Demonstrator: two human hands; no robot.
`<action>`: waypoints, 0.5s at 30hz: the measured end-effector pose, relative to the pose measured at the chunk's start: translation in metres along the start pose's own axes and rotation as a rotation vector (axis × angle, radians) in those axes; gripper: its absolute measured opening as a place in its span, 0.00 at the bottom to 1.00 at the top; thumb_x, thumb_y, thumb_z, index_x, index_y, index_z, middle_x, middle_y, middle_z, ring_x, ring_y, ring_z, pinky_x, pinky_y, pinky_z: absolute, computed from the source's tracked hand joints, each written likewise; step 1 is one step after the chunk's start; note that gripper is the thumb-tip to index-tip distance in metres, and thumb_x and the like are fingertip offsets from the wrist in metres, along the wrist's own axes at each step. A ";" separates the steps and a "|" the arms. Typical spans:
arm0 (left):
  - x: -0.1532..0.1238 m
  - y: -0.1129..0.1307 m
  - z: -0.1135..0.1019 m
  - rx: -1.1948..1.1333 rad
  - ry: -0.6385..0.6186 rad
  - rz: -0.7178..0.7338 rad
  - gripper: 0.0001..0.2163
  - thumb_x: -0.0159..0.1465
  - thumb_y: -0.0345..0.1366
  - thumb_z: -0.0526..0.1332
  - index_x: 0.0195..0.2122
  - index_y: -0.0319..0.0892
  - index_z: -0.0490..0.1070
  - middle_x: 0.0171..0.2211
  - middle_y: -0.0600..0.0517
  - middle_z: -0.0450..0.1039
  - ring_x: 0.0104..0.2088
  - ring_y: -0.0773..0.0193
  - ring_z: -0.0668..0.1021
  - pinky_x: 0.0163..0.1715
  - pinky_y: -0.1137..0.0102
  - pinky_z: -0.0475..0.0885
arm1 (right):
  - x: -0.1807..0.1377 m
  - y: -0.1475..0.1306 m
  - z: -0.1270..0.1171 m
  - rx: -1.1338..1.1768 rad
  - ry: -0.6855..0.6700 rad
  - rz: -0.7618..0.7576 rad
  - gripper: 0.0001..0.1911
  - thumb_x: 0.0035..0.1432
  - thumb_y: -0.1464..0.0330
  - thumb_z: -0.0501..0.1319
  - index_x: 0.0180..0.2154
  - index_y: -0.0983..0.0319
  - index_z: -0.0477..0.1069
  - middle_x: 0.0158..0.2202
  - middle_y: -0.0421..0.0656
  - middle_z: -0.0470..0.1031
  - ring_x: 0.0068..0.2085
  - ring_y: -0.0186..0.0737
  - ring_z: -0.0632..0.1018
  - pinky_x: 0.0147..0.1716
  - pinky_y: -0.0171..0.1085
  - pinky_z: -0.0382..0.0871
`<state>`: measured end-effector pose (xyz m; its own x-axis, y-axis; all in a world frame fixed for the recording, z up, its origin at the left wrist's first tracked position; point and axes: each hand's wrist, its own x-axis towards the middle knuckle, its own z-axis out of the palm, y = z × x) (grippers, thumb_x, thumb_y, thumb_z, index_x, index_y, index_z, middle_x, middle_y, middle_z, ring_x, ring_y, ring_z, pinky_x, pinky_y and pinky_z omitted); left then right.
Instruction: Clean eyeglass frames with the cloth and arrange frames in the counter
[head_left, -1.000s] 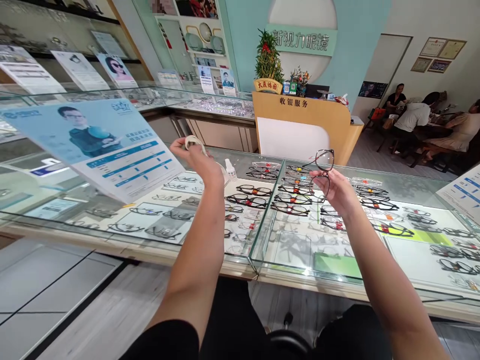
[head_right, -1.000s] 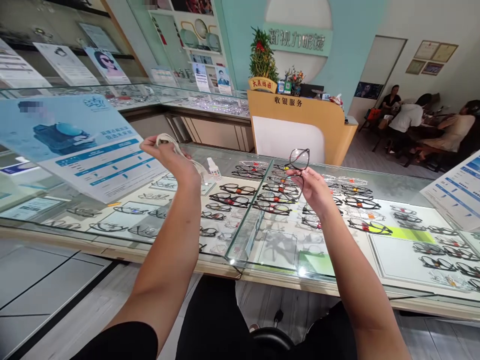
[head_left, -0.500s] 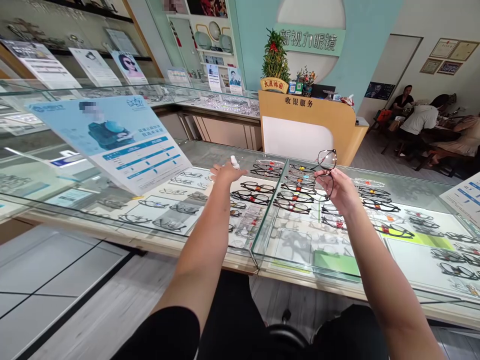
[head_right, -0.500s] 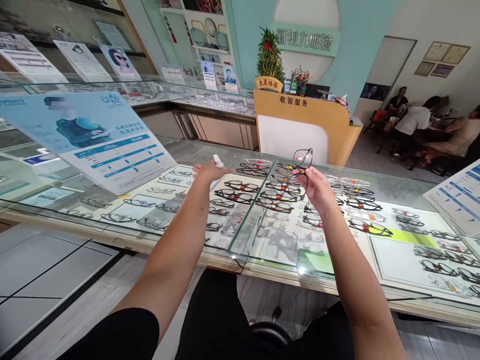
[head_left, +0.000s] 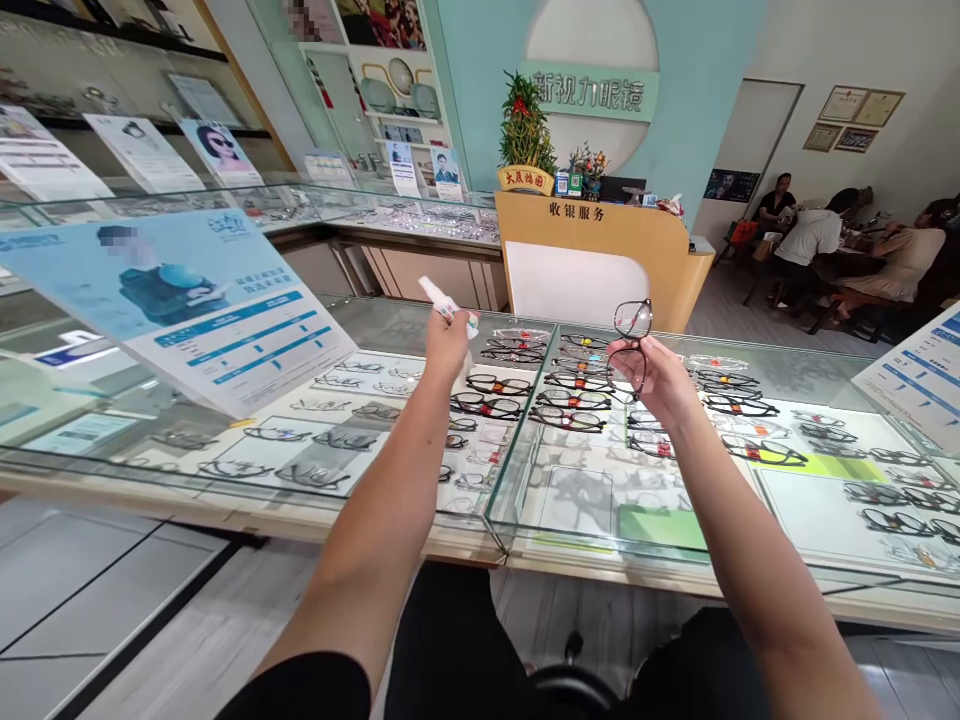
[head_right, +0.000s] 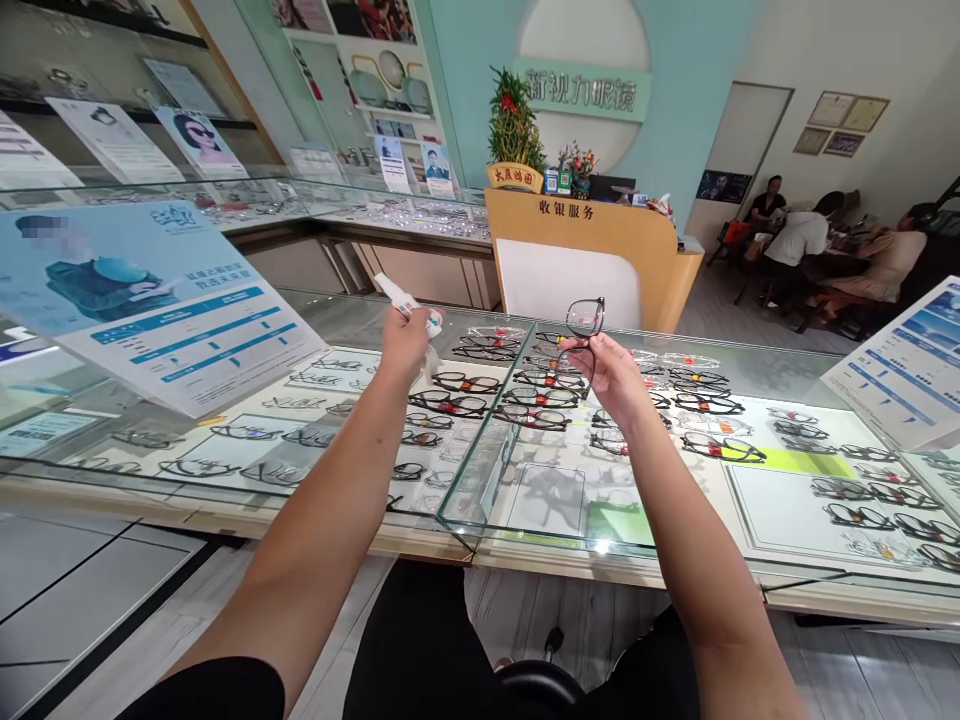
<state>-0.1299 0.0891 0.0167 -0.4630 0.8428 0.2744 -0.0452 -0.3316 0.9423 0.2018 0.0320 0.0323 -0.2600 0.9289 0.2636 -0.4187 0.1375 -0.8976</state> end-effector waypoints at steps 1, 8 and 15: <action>-0.008 0.004 0.011 -0.071 0.018 -0.041 0.15 0.63 0.42 0.70 0.34 0.47 0.62 0.28 0.55 0.75 0.33 0.63 0.80 0.33 0.73 0.77 | 0.000 0.000 0.000 0.002 0.001 0.000 0.23 0.51 0.47 0.79 0.36 0.55 0.77 0.42 0.43 0.88 0.48 0.45 0.86 0.59 0.45 0.80; -0.065 0.028 0.048 -0.374 -0.466 -0.320 0.18 0.55 0.33 0.75 0.42 0.46 0.68 0.40 0.52 0.80 0.42 0.56 0.86 0.30 0.69 0.83 | 0.000 -0.001 -0.001 0.006 0.018 -0.025 0.24 0.51 0.47 0.80 0.34 0.54 0.74 0.40 0.40 0.87 0.46 0.42 0.85 0.57 0.43 0.81; -0.088 0.028 0.058 -0.451 -0.732 -0.405 0.16 0.41 0.26 0.68 0.29 0.44 0.64 0.35 0.49 0.73 0.36 0.56 0.82 0.18 0.74 0.71 | -0.002 0.001 0.004 -0.047 0.021 -0.026 0.25 0.50 0.46 0.80 0.33 0.55 0.73 0.37 0.40 0.85 0.46 0.42 0.84 0.53 0.40 0.79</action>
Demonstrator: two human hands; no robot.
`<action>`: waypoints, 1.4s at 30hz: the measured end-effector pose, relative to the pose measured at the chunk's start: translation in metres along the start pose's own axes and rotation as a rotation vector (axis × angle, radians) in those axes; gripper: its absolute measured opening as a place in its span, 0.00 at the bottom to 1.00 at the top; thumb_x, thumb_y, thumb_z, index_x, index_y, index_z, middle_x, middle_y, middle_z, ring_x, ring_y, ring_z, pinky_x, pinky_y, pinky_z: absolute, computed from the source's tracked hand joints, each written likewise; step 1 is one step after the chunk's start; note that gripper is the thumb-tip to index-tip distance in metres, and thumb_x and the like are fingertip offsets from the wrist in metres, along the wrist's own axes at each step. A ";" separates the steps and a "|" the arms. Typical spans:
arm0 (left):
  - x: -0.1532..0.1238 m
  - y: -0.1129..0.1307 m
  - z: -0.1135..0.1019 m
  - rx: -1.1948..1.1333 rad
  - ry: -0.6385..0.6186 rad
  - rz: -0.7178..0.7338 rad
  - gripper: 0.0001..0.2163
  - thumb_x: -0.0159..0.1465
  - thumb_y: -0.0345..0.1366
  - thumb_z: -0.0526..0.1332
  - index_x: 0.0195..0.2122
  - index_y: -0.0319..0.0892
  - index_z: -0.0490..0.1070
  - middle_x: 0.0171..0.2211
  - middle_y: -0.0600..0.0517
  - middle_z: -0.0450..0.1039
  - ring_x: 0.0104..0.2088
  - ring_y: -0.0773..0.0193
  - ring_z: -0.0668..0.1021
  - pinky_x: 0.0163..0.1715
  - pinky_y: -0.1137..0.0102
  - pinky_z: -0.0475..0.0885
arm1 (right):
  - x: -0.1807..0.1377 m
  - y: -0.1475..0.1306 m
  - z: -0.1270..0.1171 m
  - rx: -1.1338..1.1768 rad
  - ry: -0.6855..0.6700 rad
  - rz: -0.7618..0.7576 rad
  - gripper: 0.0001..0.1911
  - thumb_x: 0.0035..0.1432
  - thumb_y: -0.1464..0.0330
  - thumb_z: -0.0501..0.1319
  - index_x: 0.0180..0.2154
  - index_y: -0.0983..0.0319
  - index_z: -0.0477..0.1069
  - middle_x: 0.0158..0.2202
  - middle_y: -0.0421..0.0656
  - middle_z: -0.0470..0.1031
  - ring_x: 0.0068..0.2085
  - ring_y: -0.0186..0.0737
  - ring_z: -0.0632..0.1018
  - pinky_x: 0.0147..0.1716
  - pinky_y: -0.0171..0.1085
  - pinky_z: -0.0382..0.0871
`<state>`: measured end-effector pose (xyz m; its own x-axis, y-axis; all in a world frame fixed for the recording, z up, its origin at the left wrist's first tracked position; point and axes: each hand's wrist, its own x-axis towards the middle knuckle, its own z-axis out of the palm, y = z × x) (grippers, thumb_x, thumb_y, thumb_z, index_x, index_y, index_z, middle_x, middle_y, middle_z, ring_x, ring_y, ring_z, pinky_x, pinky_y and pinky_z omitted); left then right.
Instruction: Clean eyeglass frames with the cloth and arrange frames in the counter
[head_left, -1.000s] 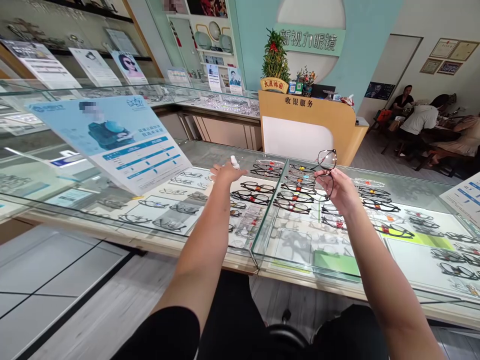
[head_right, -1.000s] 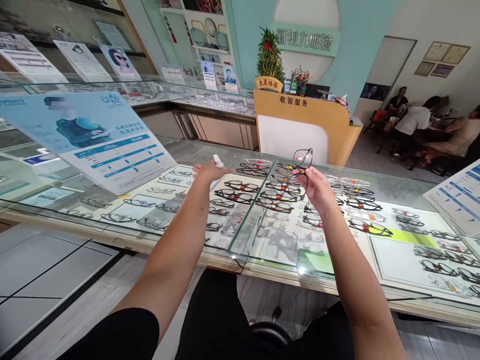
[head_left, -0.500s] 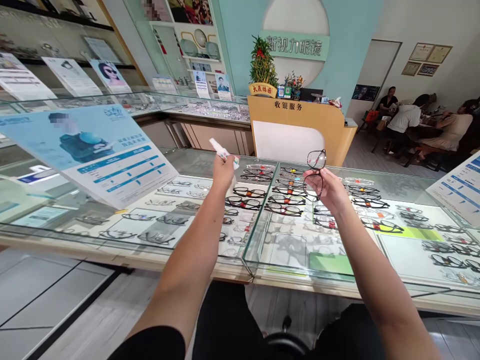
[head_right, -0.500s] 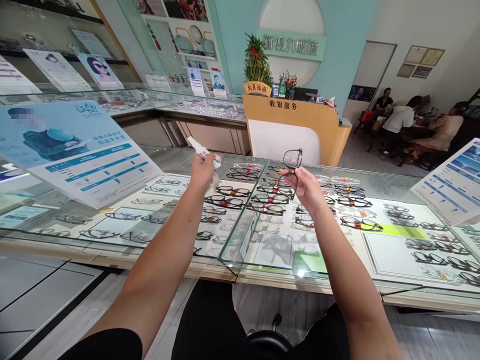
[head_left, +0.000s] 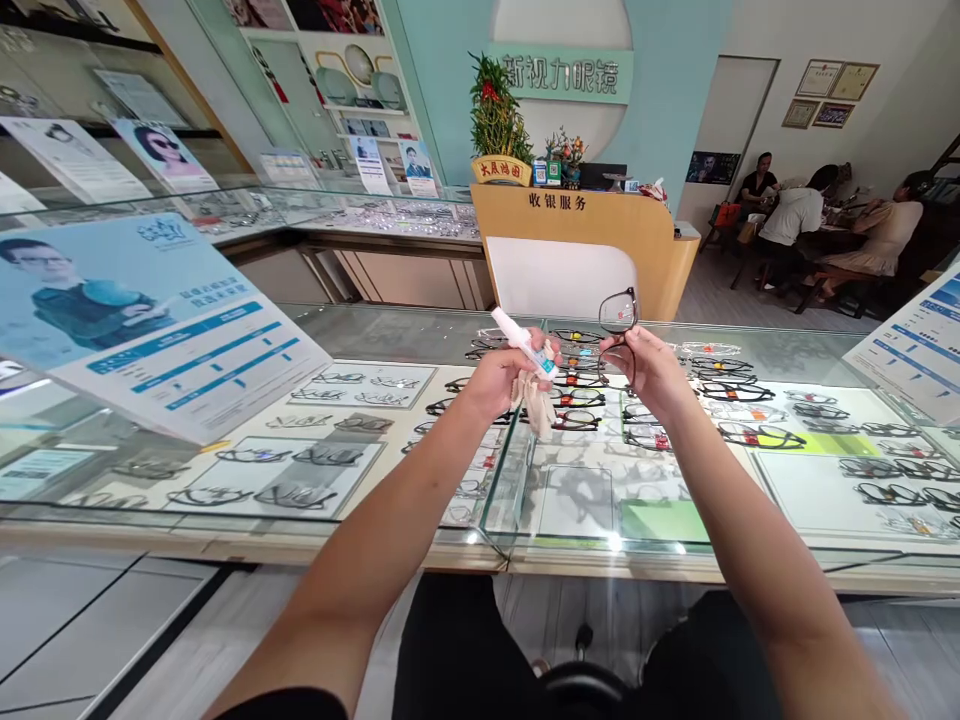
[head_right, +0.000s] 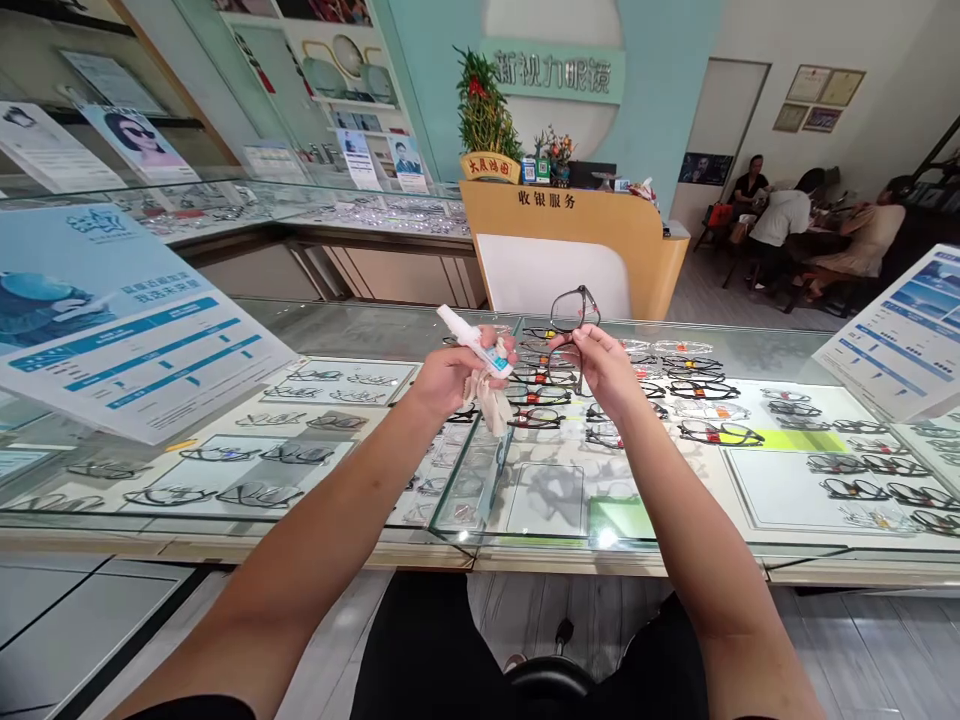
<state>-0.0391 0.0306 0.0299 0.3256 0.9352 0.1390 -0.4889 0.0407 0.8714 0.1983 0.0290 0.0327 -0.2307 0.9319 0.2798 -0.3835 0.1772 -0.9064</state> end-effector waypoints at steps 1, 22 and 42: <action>0.001 -0.003 0.002 0.003 -0.016 -0.023 0.16 0.40 0.27 0.67 0.28 0.44 0.64 0.35 0.49 0.73 0.35 0.56 0.81 0.17 0.74 0.69 | 0.000 0.001 0.001 -0.016 0.000 -0.005 0.26 0.50 0.46 0.80 0.32 0.54 0.72 0.36 0.40 0.85 0.46 0.42 0.83 0.52 0.40 0.78; 0.006 -0.022 -0.005 0.641 0.177 0.329 0.32 0.61 0.71 0.63 0.21 0.44 0.72 0.31 0.46 0.70 0.31 0.59 0.72 0.20 0.71 0.68 | -0.007 0.016 0.018 -0.257 -0.094 0.007 0.29 0.53 0.39 0.76 0.31 0.55 0.70 0.34 0.41 0.85 0.41 0.43 0.79 0.48 0.43 0.72; 0.003 -0.024 0.001 0.737 -0.003 0.313 0.35 0.66 0.73 0.54 0.22 0.45 0.70 0.31 0.44 0.73 0.28 0.59 0.73 0.22 0.66 0.71 | -0.002 0.024 0.014 -0.098 -0.004 0.019 0.30 0.50 0.40 0.77 0.31 0.55 0.70 0.35 0.39 0.85 0.38 0.39 0.78 0.42 0.38 0.69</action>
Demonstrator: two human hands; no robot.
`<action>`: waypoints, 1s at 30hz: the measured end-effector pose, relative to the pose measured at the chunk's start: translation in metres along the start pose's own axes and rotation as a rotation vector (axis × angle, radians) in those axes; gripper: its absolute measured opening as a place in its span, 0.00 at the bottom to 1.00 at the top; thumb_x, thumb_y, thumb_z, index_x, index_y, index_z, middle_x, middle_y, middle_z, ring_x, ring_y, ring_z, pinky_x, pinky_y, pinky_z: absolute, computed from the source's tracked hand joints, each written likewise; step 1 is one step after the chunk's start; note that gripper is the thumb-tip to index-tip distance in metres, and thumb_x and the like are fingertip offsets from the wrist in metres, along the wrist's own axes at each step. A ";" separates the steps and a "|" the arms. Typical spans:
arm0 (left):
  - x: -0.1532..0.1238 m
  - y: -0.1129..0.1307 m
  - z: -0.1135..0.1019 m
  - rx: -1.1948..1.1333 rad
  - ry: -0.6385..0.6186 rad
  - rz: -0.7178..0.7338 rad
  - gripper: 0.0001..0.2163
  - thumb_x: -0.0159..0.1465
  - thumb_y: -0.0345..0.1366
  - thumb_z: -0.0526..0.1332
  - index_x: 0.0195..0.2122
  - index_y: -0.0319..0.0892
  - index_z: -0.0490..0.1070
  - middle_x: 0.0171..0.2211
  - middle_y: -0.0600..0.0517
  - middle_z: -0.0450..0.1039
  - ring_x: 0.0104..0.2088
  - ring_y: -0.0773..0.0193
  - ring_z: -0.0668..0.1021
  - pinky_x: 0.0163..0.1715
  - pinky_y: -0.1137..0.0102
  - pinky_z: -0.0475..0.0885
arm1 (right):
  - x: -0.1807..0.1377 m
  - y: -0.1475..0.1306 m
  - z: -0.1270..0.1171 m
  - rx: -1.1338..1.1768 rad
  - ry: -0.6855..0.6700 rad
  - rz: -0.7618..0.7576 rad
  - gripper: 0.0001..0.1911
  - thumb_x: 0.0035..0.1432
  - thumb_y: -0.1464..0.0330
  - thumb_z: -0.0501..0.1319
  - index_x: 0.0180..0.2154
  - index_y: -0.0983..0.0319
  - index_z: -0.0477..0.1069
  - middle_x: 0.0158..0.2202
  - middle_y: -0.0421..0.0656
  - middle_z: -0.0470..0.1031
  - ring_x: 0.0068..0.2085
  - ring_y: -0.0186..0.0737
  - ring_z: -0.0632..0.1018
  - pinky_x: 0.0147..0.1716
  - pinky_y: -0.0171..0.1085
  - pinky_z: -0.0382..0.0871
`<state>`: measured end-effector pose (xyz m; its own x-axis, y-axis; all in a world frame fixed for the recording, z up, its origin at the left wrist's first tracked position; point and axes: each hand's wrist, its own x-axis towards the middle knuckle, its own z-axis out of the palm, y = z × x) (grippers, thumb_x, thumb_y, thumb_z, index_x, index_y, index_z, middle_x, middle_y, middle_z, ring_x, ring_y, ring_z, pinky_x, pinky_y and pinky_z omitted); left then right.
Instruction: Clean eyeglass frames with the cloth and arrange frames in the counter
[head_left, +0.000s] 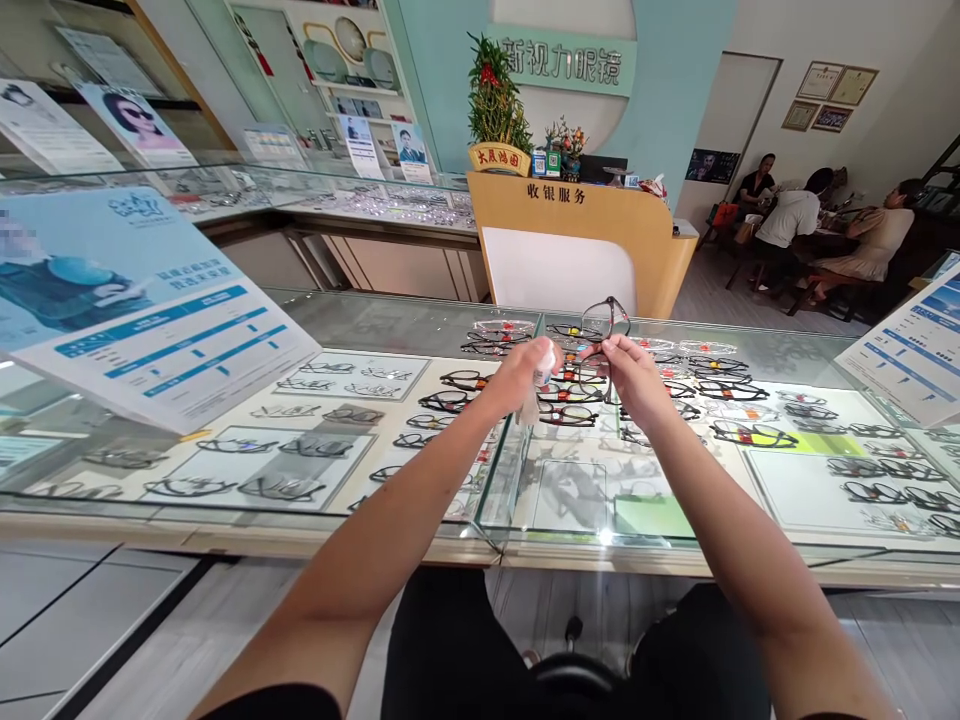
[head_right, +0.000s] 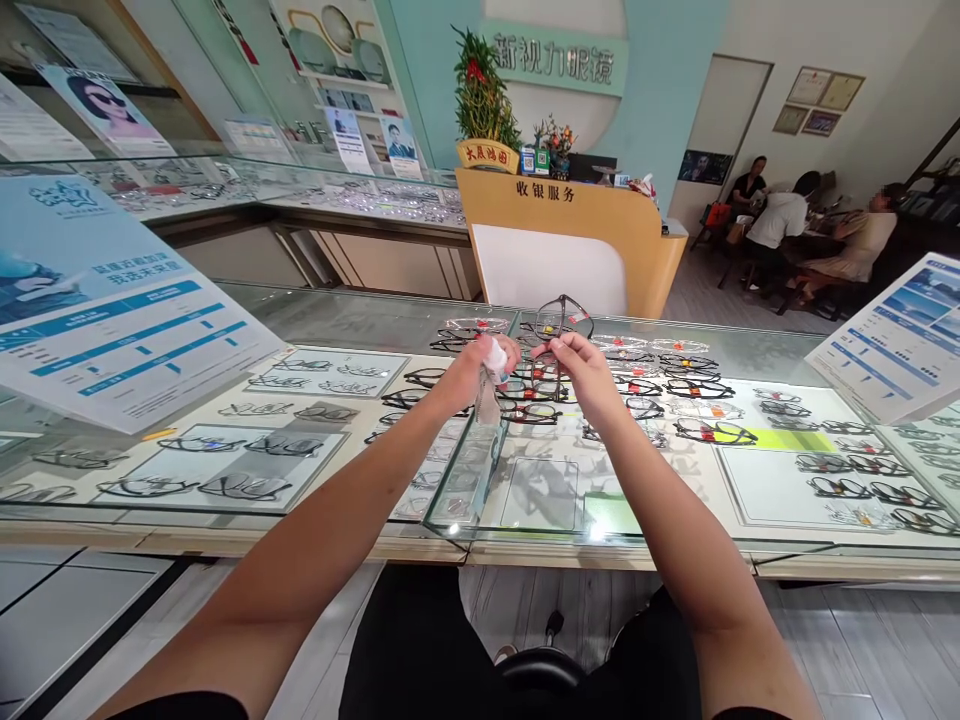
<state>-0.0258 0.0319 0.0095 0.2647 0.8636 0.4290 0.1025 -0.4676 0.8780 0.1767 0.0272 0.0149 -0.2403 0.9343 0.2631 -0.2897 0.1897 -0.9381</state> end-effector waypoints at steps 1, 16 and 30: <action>-0.003 0.002 0.002 0.138 -0.012 0.061 0.33 0.65 0.71 0.57 0.23 0.45 0.70 0.32 0.44 0.73 0.31 0.58 0.74 0.26 0.65 0.73 | 0.000 0.000 0.001 0.000 0.000 -0.010 0.30 0.49 0.40 0.78 0.31 0.55 0.70 0.34 0.38 0.84 0.38 0.39 0.78 0.42 0.38 0.70; 0.000 -0.001 -0.014 0.415 -0.108 0.047 0.26 0.67 0.64 0.55 0.28 0.45 0.69 0.38 0.46 0.71 0.38 0.55 0.75 0.37 0.61 0.76 | 0.001 0.002 -0.001 -0.002 0.001 0.020 0.29 0.49 0.42 0.78 0.31 0.56 0.70 0.34 0.39 0.83 0.38 0.38 0.77 0.38 0.37 0.65; 0.004 -0.002 -0.016 0.296 0.209 0.078 0.34 0.65 0.74 0.55 0.26 0.44 0.70 0.36 0.46 0.72 0.38 0.56 0.76 0.36 0.63 0.81 | -0.007 0.001 0.004 -0.139 -0.144 0.029 0.27 0.55 0.42 0.75 0.32 0.56 0.71 0.35 0.41 0.85 0.41 0.41 0.78 0.46 0.41 0.69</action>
<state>-0.0402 0.0389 0.0125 0.0840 0.8285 0.5536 0.3708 -0.5417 0.7544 0.1746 0.0192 0.0127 -0.3800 0.8890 0.2555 -0.1524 0.2123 -0.9653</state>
